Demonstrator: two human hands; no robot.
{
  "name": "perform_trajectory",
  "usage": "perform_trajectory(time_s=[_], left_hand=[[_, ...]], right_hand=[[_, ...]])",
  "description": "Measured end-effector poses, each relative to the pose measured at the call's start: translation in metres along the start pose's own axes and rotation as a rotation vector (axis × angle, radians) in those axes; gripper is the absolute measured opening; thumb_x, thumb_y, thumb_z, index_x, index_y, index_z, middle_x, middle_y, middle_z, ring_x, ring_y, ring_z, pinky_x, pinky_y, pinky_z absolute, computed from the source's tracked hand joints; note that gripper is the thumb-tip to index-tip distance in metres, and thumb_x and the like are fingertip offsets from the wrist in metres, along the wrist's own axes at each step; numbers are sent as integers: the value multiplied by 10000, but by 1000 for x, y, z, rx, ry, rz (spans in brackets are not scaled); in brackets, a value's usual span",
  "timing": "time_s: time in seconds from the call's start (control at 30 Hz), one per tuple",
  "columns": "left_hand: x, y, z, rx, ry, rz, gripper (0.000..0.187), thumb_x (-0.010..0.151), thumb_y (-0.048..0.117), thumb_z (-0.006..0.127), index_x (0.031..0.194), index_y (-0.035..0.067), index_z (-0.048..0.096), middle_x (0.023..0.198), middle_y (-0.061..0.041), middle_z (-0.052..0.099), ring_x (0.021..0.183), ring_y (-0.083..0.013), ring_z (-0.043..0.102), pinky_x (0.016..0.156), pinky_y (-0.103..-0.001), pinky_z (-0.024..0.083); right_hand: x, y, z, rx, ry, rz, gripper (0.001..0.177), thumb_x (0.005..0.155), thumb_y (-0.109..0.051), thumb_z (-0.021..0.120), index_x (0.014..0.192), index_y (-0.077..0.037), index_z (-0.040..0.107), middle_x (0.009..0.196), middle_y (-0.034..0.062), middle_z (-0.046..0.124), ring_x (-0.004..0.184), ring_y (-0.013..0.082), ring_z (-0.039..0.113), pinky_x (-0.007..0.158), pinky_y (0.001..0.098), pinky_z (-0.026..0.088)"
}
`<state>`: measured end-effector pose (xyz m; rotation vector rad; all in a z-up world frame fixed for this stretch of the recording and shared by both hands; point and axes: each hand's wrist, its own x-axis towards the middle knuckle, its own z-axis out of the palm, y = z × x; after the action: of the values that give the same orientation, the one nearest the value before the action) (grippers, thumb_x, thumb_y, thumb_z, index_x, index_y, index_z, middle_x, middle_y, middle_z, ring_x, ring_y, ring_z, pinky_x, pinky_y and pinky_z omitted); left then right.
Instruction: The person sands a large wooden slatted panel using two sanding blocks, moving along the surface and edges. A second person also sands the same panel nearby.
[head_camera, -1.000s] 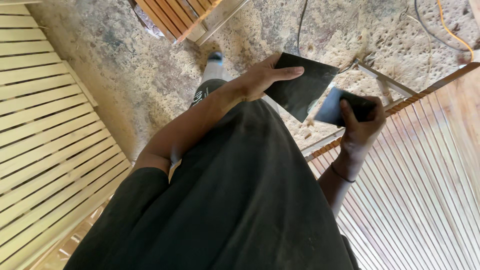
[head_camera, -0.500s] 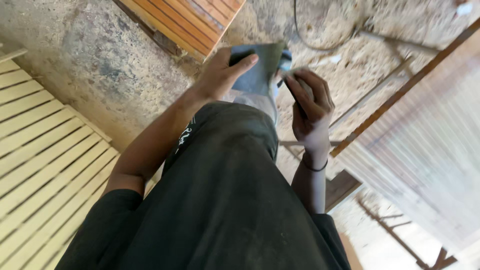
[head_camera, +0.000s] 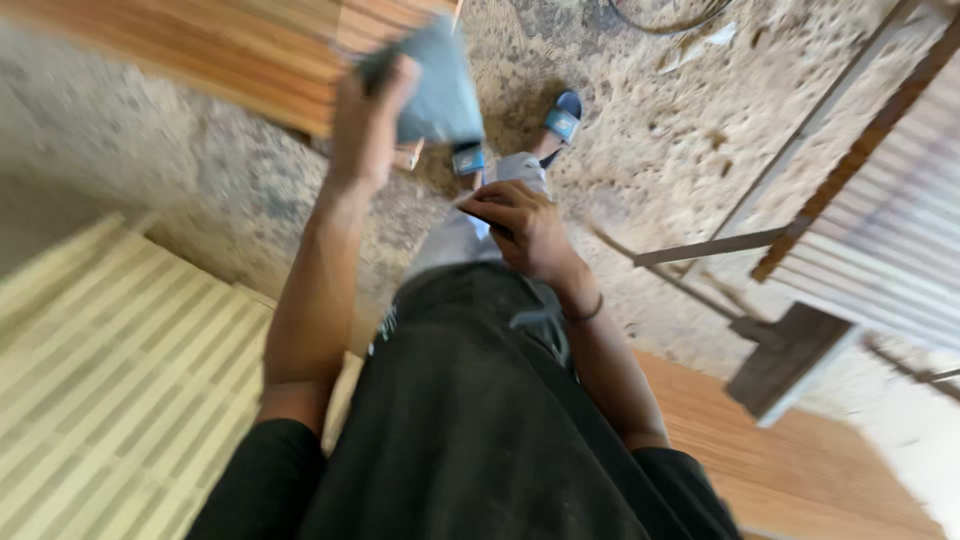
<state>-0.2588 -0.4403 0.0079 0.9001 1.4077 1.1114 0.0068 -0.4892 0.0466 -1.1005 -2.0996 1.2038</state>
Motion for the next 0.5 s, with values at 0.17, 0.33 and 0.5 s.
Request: perform_trajectory(time_s=[0.17, 0.33, 0.5], left_hand=[[108, -98, -101, -719, 107, -76, 406, 1076, 276, 679, 1404, 57, 585, 1350, -88, 665, 1214, -253, 650, 1063, -465, 518], [127, -185, -160, -994, -242, -290, 377, 1113, 424, 536, 1435, 230, 563, 1454, 30, 636, 1310, -220, 625, 1234, -478, 430], [125, -191, -183, -880, -341, -330, 412, 1180, 479, 437, 1498, 237, 534, 1476, 12, 631, 1336, -198, 580, 1234, -453, 383]], right_hand=[[19, 102, 79, 527, 196, 285, 424, 955, 75, 579, 1334, -70, 699, 1222, 105, 655, 1044, 205, 648, 910, 287, 507], [48, 162, 131, 629, 343, 215, 460, 960, 130, 545, 1375, -17, 679, 1280, 110, 648, 1179, 215, 620, 1038, 281, 460], [62, 164, 148, 763, 333, 201, 488, 914, 144, 522, 1340, -22, 694, 1343, 111, 622, 1249, 211, 600, 1058, 280, 469]])
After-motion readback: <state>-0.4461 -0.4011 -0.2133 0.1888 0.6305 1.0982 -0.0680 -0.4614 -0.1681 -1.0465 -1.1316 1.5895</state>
